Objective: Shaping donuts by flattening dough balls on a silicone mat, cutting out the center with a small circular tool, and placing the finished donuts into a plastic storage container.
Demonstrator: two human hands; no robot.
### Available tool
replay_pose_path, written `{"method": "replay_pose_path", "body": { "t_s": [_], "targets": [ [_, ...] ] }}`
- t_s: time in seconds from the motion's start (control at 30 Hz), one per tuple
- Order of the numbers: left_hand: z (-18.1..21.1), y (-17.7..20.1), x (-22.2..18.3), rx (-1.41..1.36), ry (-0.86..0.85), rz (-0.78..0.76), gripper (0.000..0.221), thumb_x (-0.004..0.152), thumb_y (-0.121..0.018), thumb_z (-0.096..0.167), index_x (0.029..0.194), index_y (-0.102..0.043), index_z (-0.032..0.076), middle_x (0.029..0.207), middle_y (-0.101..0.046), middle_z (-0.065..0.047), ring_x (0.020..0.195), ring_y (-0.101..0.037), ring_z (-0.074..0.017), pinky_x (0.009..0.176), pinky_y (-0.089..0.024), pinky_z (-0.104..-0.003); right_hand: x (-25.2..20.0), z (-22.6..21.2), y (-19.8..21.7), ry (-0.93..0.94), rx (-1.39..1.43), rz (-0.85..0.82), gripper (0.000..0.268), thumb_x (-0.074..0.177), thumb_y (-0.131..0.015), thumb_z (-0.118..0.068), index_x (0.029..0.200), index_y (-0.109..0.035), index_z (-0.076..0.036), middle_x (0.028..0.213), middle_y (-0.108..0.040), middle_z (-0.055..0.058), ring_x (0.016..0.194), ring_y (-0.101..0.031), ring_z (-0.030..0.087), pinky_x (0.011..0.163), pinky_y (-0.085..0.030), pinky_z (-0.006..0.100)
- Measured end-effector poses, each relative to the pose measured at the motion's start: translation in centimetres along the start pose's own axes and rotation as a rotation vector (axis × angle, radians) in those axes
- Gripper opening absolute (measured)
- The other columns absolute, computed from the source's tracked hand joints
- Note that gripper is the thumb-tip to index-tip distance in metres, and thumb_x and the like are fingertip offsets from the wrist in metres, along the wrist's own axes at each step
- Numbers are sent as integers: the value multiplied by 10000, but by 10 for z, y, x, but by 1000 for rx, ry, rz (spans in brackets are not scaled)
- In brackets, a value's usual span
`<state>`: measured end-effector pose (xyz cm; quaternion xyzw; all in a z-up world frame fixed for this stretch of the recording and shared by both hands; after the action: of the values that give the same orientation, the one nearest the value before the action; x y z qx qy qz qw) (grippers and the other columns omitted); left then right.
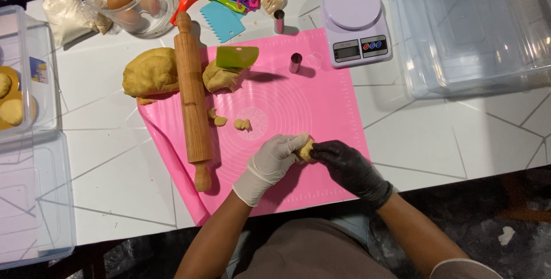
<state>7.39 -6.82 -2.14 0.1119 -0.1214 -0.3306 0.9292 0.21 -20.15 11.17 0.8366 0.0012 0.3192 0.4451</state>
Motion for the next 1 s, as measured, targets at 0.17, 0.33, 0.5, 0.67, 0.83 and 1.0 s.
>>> {"method": "replay_pose_path", "body": {
  "t_s": [0.17, 0.33, 0.5, 0.67, 0.83, 1.0],
  "targets": [
    [15, 3, -6, 249, -3, 131, 689, 711, -865, 48, 1354, -670, 203, 1173, -742, -9, 1062, -690, -247, 919, -598, -356, -9, 29, -3, -396, 564, -40, 348, 796, -854, -82, 1135, -776, -83, 1248, -725, 123, 1104, -729, 291, 860, -641, 326],
    [58, 18, -18, 288, 106, 218, 420, 800, -868, 180, 1195, -750, 263, 1011, -758, 96, 932, -724, -122, 850, -595, -266, 5, 14, -5, -217, 450, -70, 409, 861, -763, 14, 1261, -707, -52, 1261, -676, 217, 1116, -694, 373, 864, -643, 418],
    [68, 16, -18, -537, 632, 222, 191, 957, -700, 178, 981, -739, -7, 784, -630, -67, 783, -547, -161, 849, -538, -340, -6, 13, -18, 16, 32, -31, 295, 863, -783, -79, 1152, -728, -69, 1134, -715, 118, 973, -709, 290, 802, -624, 353],
    [58, 20, -22, -167, 449, 230, 344, 910, -751, 239, 1173, -663, 36, 941, -651, -115, 920, -594, -231, 896, -551, -385, -10, 6, -13, 112, -154, 47, 213, 863, -757, -55, 1055, -743, -147, 963, -699, 15, 808, -695, 220, 671, -613, 326],
    [68, 23, -24, 382, 157, 246, 719, 839, -827, 330, 1461, -549, 100, 1177, -683, -187, 1127, -667, -336, 967, -571, -453, -4, -4, -2, 97, -142, 93, 190, 900, -722, -66, 1063, -749, -159, 1010, -721, -5, 855, -707, 198, 683, -612, 306],
    [78, 30, -11, 350, 410, 170, 550, 806, -853, 363, 1291, -664, 186, 1003, -694, -54, 992, -698, -261, 878, -581, -390, 7, 10, 1, -68, 146, 59, 271, 886, -743, -66, 1156, -734, -86, 1132, -731, 82, 986, -726, 262, 756, -631, 322]
  ]
}}
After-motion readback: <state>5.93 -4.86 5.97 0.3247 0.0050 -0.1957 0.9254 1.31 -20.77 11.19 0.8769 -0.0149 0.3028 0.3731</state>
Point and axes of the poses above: each hand's wrist, its own x-axis towards the middle knuckle, its own y-axis out of the back of the hand, z = x × y, the point moved 8 cm from there along x, towards the middle knuckle
